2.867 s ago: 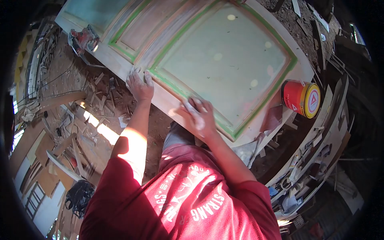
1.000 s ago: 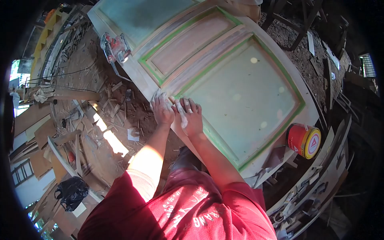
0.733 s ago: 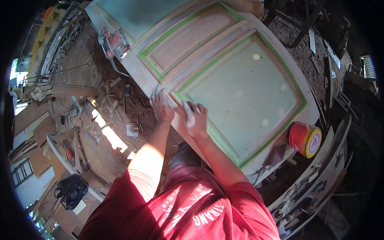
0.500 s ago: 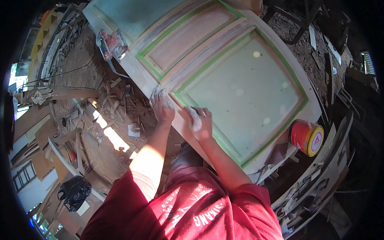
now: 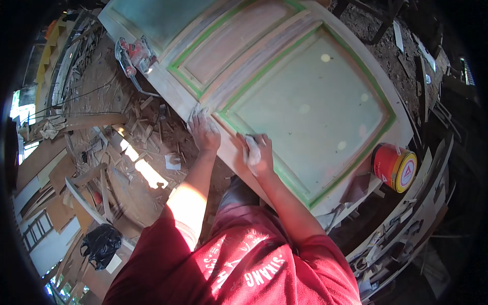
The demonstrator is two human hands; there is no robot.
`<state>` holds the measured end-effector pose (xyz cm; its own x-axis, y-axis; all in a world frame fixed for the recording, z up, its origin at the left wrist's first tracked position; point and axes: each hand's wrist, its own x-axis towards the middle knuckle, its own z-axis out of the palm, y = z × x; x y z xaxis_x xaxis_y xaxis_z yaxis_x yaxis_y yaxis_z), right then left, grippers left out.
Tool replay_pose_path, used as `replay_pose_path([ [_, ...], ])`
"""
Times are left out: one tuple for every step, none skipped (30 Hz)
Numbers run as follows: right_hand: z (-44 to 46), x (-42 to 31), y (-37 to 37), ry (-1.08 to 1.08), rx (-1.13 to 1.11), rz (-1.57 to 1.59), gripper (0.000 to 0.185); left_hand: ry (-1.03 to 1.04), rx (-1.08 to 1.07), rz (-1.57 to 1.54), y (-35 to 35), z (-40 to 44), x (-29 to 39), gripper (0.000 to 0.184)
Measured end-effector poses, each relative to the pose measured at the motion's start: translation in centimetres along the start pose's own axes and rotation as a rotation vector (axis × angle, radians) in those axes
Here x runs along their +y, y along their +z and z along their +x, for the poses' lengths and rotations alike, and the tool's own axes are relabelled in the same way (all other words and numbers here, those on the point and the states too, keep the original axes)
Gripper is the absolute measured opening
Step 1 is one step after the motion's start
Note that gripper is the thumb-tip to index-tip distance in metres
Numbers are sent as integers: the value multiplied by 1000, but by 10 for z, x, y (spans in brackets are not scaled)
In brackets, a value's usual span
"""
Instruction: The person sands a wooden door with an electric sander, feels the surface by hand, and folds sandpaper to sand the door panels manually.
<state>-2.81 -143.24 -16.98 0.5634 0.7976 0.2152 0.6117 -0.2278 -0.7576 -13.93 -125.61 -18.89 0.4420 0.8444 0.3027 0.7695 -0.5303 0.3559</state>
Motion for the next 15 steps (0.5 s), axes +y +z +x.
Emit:
replay_pose_path([
  [2, -6, 4, -13, -4, 18, 33, 0, -12, 7, -1, -4, 0, 43],
  [21, -10, 16, -38, 5, 29, 34, 16, 2, -2, 1, -2, 0, 42],
  [39, -11, 26, -64, 13, 41, 36, 30, 17, -10, 5, -2, -4, 42],
  [50, -12, 32, -62, -23, 8, 37, 39, 28, -14, 6, -5, -6, 42],
  [62, -12, 40, -63, -59, -21, 38, 40, 34, -19, 6, -5, -4, 41],
  [65, -13, 45, -59, -95, -49, 40, 42, 34, -22, 5, -5, -4, 41],
  [58, -11, 42, -46, -64, -14, 41, 46, 33, -27, 4, -4, -3, 40],
  [44, -7, 31, -37, -35, 17, 41, 49, 29, -19, 4, -3, -2, 40],
  [28, -2, 20, -29, -9, 48, 42, 47, 26, -9, 3, -3, -2, 39],
  [13, 4, 7, -53, -12, 18, 40, 42, 26, 1, 3, -3, -3, 39],
  [8, 6, 2, -42, -8, 3, 39, 39, 39, -17, 3, 0, -1, 39],
  [6, 4, -4, -27, -2, -10, 38, 38, 50, -31, 4, 2, -1, 38],
  [0, -1, -8, -1, 3, -23, 37, 41, 50, -46, 1, -2, -1, 38],
  [9, -4, 2, -34, 75, 13, 33, 39, 41, -33, -1, -6, -1, 38],
  [24, -3, 19, -50, 82, 75, 35, 42, 47, -25, 3, -3, -3, 38],
])
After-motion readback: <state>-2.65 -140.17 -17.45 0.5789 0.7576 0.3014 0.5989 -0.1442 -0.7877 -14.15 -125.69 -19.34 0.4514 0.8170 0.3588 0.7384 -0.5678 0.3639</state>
